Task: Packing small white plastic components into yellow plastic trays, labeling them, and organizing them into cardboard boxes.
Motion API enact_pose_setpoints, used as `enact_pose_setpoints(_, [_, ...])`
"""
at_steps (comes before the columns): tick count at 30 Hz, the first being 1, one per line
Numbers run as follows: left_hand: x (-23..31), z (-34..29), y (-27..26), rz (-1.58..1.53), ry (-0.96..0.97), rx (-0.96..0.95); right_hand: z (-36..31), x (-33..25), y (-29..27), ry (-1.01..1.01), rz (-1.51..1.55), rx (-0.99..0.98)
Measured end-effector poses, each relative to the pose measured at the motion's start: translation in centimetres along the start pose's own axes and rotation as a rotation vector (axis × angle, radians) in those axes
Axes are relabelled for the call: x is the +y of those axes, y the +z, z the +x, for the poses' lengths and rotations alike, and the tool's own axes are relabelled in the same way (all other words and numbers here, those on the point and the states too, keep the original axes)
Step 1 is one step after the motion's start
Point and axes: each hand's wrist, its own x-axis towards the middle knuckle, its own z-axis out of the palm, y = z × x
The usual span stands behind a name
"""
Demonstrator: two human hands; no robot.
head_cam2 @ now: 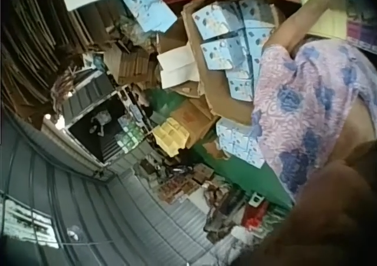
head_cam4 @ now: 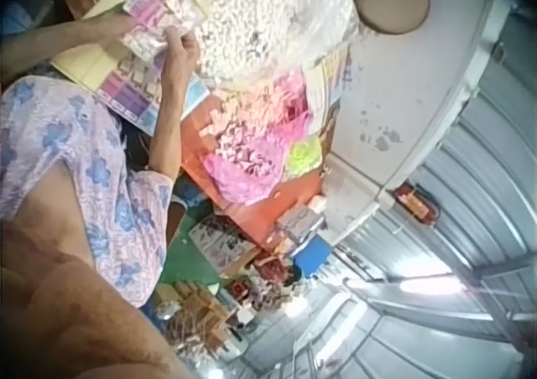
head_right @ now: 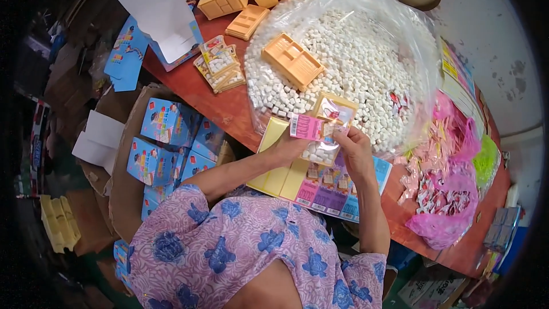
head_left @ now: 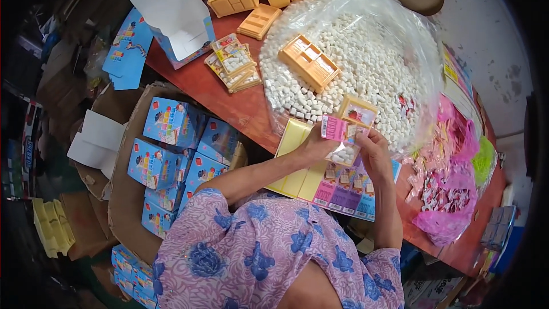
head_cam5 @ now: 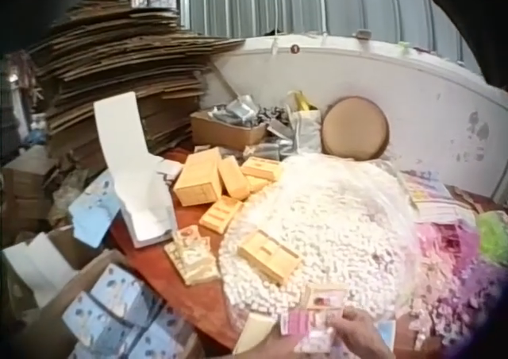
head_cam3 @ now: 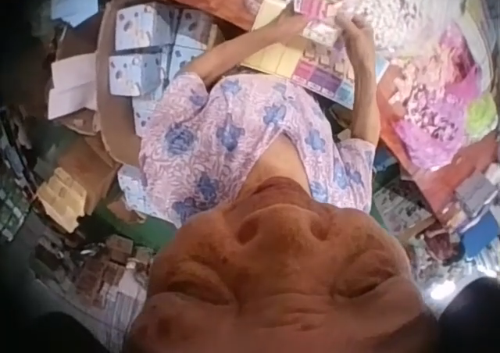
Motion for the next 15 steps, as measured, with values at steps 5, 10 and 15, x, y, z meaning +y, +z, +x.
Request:
enact_pose_setpoints(5, [0.4,0.4,-0.5,-0.239,-0.089,-0.053,0.0,0.1,-0.8,0.044,0.112,-0.053])
enact_pose_setpoints(10, [1.7,0.0,-0.9,0.44,0.293,0.489,0.7,-0.8,-1.0,-0.052,0.156,0.13])
enact_pose_setpoints(15, [3.2,-0.3,0.3,1.118,0.676,0.535,-0.4,-1.8,1.5,-0.153,-0.165,0.292])
